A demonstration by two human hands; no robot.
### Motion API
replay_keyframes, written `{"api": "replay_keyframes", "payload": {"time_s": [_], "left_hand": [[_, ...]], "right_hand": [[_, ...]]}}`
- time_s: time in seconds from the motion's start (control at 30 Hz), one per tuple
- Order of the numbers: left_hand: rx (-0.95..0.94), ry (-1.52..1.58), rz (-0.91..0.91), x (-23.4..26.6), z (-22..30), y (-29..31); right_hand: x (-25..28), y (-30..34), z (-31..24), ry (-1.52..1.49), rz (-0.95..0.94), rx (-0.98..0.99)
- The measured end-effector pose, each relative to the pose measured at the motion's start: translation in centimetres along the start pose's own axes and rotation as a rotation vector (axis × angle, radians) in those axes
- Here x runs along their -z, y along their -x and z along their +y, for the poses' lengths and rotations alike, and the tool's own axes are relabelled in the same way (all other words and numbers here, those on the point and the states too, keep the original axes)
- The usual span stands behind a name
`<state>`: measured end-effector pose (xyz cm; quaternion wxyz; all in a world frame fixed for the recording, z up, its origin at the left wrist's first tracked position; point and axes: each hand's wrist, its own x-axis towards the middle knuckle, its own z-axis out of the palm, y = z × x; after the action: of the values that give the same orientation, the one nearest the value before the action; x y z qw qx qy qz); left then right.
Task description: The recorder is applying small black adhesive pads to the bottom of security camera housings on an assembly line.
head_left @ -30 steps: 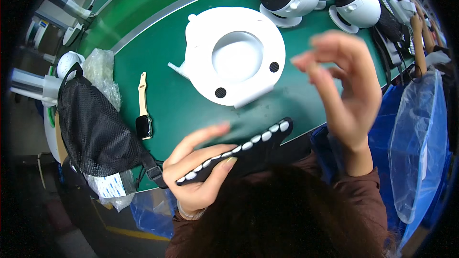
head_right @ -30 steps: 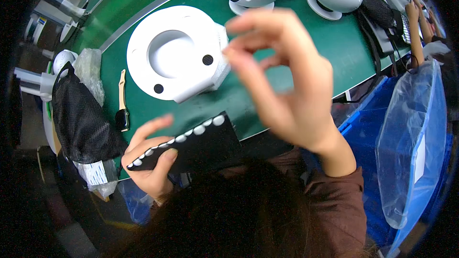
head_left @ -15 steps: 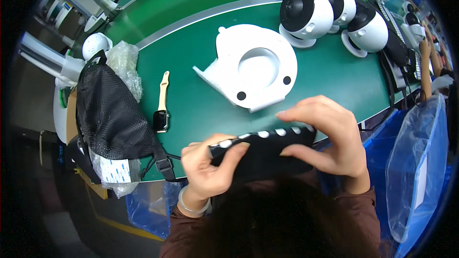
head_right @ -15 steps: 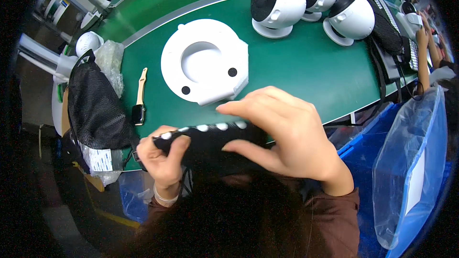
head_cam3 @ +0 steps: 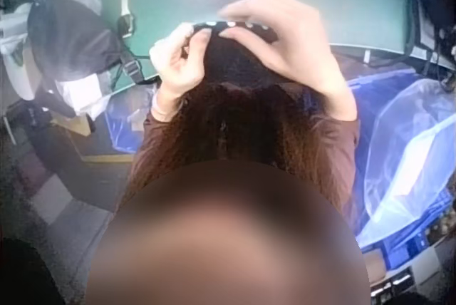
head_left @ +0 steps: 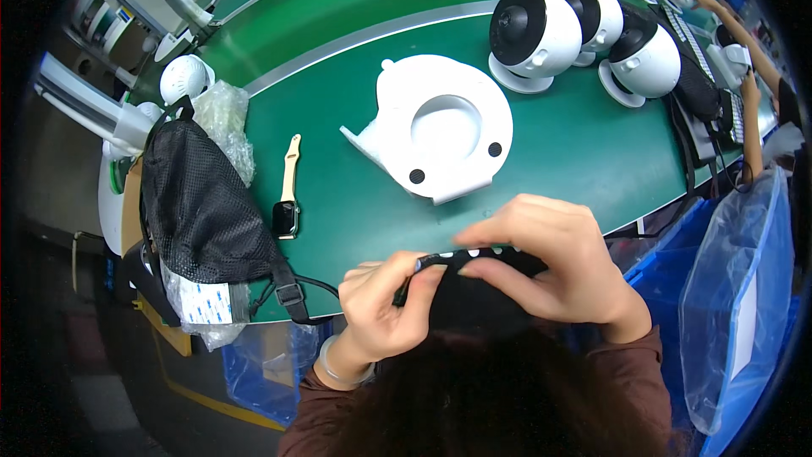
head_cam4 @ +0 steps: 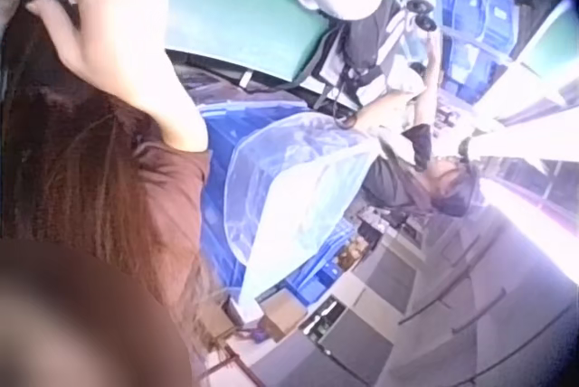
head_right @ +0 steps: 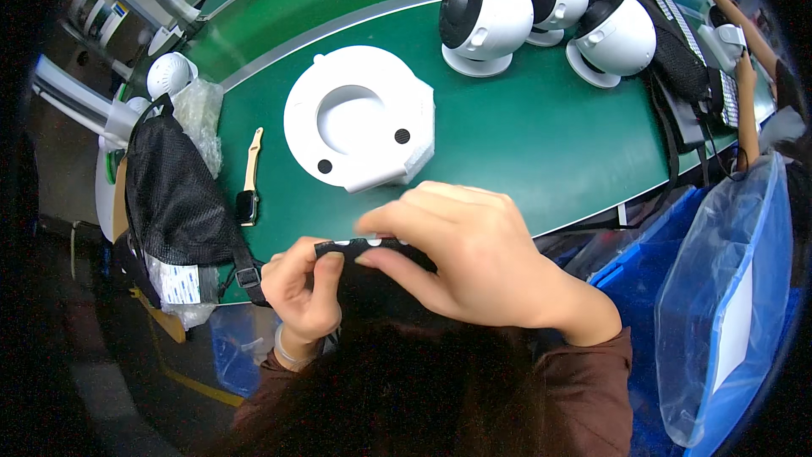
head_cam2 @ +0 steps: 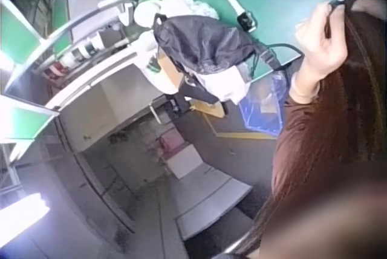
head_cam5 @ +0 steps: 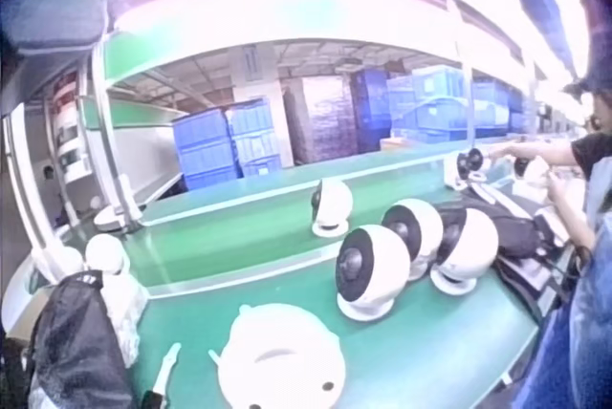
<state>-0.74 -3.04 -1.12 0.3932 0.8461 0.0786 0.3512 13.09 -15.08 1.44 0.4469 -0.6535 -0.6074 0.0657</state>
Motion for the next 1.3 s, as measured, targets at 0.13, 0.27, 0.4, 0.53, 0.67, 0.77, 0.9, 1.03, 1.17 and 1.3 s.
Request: {"api": "replay_keyframes", "payload": {"time_s": [0.13, 0.27, 0.4, 0.53, 0.67, 0.77, 0.9, 1.03, 1.17, 1.3], "left_hand": [[0.040, -0.025, -0.090, 0.1, 0.4, -0.2], [-0.020, -0.107, -0.037, -0.2, 0.3, 0.0], [-0.069, -0.133, -0.059, -0.4, 0.3, -0.2], [-0.059, -0.149, -0.077, -0.4, 0.3, -0.3], [-0.024, -0.133, -0.131, -0.1, 0.4, -0.3], [0.075, -0.102, -0.152, -0.1, 0.5, -0.2], [0.175, -0.009, 0.027, -0.3, -1.0, 0.1], [0.065, 0.010, 0.054, 0.3, -1.5, -0.8], [0.017, -0.109, -0.027, 0.0, -0.8, -1.5], [0.047, -0.082, -0.044, -0.6, -1.1, -2.0]], "right_hand": [[-0.3, -0.3, 0.5, -0.036, 0.035, -0.012], [-1.1, -1.0, 0.1, -0.003, 0.183, 0.102], [-1.1, -1.0, -0.2, 0.010, 0.155, 0.101], [-1.2, -0.9, -0.1, 0.072, 0.167, 0.106], [-1.4, -1.0, 0.2, 0.127, 0.181, 0.165], [-1.8, -1.0, 0.6, 0.235, 0.216, 0.262], [-1.6, -0.4, -0.5, 0.374, 0.221, 0.453], [1.6, -2.7, 0.5, 0.195, 0.392, 0.168], [3.8, -5.5, 3.1, -0.134, 0.269, -0.251], [4.0, -6.1, 3.1, -0.185, 0.178, -0.330]]}}
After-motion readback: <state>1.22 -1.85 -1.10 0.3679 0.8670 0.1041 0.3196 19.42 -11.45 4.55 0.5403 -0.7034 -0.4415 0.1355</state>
